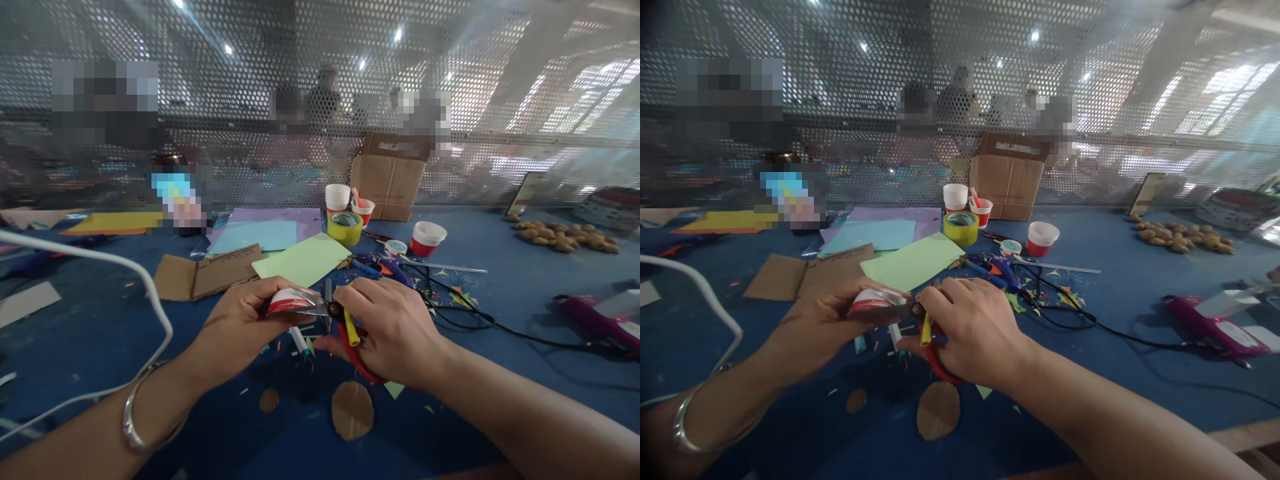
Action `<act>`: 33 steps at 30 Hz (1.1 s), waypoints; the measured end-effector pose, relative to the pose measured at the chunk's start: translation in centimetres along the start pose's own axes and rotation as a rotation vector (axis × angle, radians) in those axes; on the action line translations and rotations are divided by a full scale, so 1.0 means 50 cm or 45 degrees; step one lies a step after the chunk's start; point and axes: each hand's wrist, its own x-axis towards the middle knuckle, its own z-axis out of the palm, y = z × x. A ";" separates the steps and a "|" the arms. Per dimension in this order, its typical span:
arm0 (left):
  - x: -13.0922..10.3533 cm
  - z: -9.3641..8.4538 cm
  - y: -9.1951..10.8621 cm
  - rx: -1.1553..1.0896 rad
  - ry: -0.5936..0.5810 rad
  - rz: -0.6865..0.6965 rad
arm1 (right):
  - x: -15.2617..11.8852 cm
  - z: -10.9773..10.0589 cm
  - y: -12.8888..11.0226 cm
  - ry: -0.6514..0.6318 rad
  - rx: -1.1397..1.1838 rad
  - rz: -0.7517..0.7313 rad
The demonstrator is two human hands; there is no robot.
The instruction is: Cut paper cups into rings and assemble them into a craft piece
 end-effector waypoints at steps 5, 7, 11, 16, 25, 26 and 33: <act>-0.005 -0.004 -0.003 0.018 0.016 0.018 | 0.000 0.001 0.000 -0.003 -0.017 0.004; -0.006 -0.007 -0.004 0.015 0.003 0.038 | 0.000 0.002 -0.001 -0.003 -0.024 -0.001; -0.004 -0.008 -0.002 0.076 0.009 0.045 | -0.003 0.003 0.001 0.000 0.002 0.024; 0.000 0.007 0.010 0.091 -0.031 -0.053 | -0.002 0.010 0.003 0.013 0.299 0.168; -0.005 0.012 0.010 0.473 -0.217 -0.101 | -0.002 0.019 -0.001 -0.086 0.754 0.213; -0.006 0.010 0.009 0.513 -0.254 -0.112 | -0.002 0.018 -0.001 -0.115 0.803 0.241; -0.007 -0.001 0.005 0.499 -0.470 -0.161 | -0.006 0.009 -0.009 -0.408 1.196 0.479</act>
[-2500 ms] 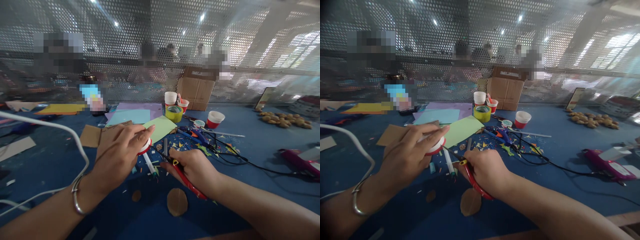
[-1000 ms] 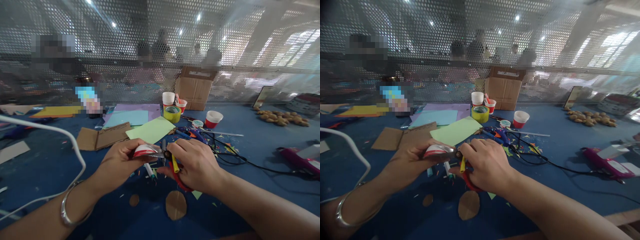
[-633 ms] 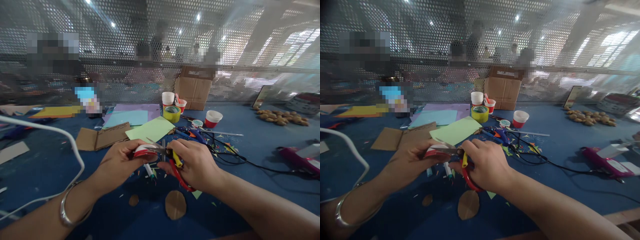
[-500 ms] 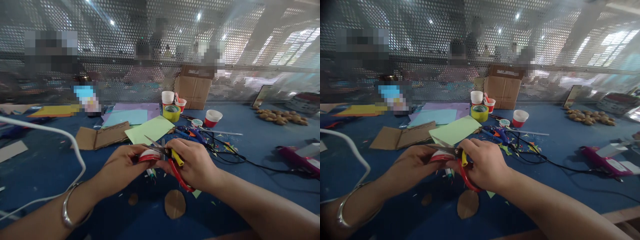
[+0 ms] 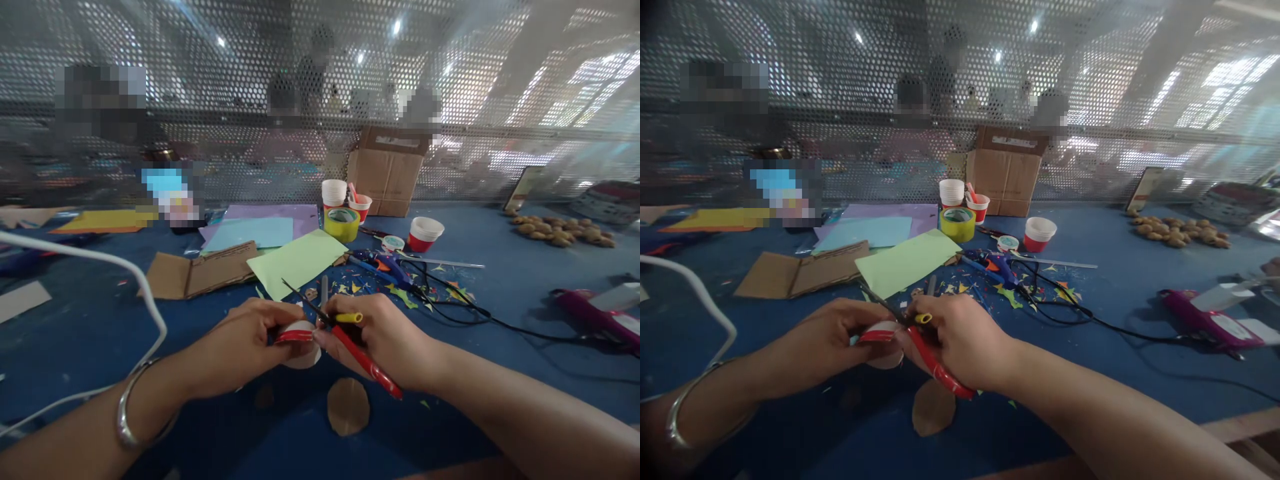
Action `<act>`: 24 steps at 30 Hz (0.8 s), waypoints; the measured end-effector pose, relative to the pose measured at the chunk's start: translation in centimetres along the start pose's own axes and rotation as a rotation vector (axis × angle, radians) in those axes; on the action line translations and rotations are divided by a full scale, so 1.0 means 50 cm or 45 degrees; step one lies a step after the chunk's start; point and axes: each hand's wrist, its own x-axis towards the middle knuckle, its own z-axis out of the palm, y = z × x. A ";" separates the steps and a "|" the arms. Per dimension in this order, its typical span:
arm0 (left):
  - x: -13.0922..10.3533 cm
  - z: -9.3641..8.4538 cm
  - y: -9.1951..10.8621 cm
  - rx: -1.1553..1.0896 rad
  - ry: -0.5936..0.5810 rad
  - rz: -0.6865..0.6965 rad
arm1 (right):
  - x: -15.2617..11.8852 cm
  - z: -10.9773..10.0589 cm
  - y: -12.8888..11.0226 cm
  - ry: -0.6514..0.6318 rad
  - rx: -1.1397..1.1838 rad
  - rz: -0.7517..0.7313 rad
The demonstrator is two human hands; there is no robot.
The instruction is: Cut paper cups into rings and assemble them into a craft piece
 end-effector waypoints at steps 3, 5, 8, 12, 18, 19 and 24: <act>0.001 -0.002 -0.004 -0.104 -0.096 0.048 | 0.000 -0.002 -0.004 -0.072 0.111 0.048; 0.004 0.000 -0.004 -0.236 -0.070 0.039 | 0.003 -0.010 -0.005 -0.066 0.157 0.030; 0.009 0.005 -0.003 -0.463 0.104 0.028 | 0.010 -0.026 -0.003 0.065 0.081 -0.060; 0.013 0.006 -0.001 -0.599 0.339 0.052 | 0.015 -0.037 0.010 0.231 -0.359 -0.299; 0.010 -0.001 -0.012 -0.589 0.431 0.151 | 0.016 -0.024 0.019 0.266 -0.740 -0.398; 0.010 0.000 -0.016 -0.591 0.441 0.153 | 0.015 -0.024 0.018 0.273 -0.783 -0.394; 0.010 0.001 -0.033 -0.609 0.511 0.151 | 0.014 -0.028 0.013 0.301 -0.900 -0.413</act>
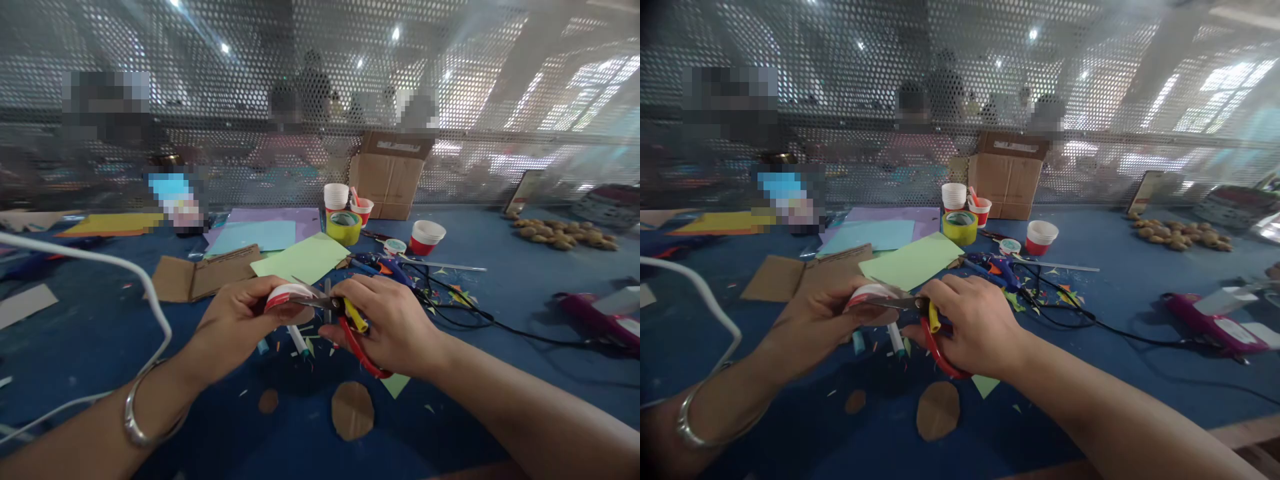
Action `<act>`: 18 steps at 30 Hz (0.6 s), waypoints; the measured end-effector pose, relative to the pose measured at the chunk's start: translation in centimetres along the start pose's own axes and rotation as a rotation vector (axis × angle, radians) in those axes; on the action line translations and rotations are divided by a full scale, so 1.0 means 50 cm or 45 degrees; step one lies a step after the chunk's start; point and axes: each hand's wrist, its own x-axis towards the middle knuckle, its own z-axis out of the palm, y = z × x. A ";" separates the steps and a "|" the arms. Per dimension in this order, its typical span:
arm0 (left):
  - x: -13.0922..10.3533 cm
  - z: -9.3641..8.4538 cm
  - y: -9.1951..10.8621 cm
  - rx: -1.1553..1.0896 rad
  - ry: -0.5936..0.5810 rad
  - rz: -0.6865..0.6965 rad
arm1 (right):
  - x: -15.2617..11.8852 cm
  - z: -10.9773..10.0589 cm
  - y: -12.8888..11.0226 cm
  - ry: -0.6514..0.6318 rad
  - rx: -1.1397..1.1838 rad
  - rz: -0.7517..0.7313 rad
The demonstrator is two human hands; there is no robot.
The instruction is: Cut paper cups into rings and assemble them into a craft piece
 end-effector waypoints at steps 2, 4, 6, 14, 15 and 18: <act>0.000 0.000 0.003 -0.003 -0.004 0.000 | -0.001 -0.001 0.000 0.014 -0.031 -0.029; -0.001 0.002 0.011 0.029 -0.011 0.027 | -0.001 0.000 0.000 0.028 -0.064 -0.061; -0.002 0.004 0.020 0.087 -0.024 0.073 | -0.002 0.002 -0.001 0.032 -0.099 -0.086; -0.024 0.009 0.035 0.318 -0.094 0.269 | -0.007 -0.002 -0.010 0.089 -0.269 -0.199; -0.027 0.009 0.036 0.333 -0.096 0.284 | -0.008 -0.004 -0.012 0.085 -0.284 -0.213; -0.034 0.010 0.041 0.338 -0.099 0.286 | -0.009 -0.007 -0.018 0.066 -0.306 -0.243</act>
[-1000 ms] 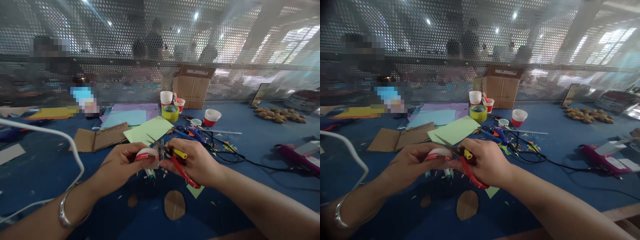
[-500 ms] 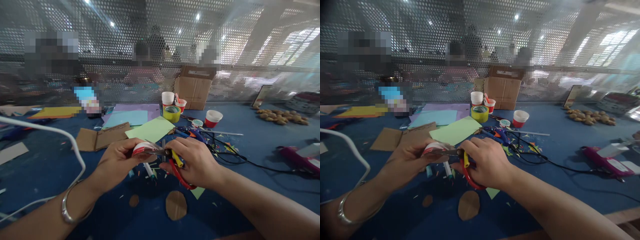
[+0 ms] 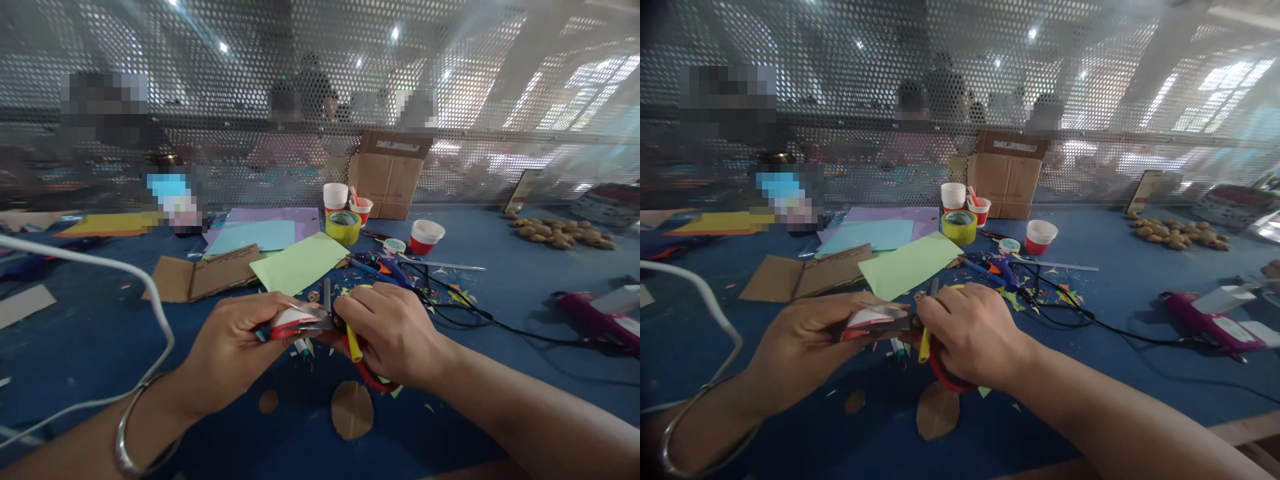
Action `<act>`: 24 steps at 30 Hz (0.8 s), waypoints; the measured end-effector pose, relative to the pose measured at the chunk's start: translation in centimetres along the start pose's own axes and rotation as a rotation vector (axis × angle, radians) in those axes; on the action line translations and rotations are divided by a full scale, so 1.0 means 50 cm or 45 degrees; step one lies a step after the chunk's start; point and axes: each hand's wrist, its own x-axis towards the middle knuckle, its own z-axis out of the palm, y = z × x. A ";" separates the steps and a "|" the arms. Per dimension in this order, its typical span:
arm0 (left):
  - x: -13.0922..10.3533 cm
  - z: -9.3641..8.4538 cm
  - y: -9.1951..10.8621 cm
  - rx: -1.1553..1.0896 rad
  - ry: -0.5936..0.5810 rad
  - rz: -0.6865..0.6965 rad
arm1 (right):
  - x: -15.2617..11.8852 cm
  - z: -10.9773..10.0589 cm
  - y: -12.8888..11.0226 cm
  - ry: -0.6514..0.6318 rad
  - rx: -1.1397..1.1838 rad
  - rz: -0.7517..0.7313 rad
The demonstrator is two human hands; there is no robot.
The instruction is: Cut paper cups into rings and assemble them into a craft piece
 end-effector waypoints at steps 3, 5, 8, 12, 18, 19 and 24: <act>-0.002 -0.001 0.005 0.004 0.001 0.029 | -0.001 -0.003 -0.002 -0.010 -0.006 -0.028; -0.002 -0.003 0.008 0.001 0.001 0.042 | -0.003 -0.003 -0.002 -0.006 -0.015 -0.043; -0.002 -0.008 0.009 -0.002 -0.017 0.036 | -0.006 -0.003 0.002 -0.012 -0.021 -0.062; -0.001 -0.011 0.004 -0.010 -0.070 -0.001 | -0.010 -0.005 0.010 -0.032 -0.026 -0.097; 0.005 -0.011 -0.001 -0.060 -0.161 -0.046 | -0.016 -0.003 0.012 -0.055 -0.009 -0.128; 0.007 -0.011 -0.001 -0.074 -0.164 -0.053 | -0.017 -0.001 0.011 -0.056 0.022 -0.100; 0.012 -0.009 -0.003 -0.117 -0.069 -0.129 | -0.010 0.013 0.009 0.071 0.261 0.196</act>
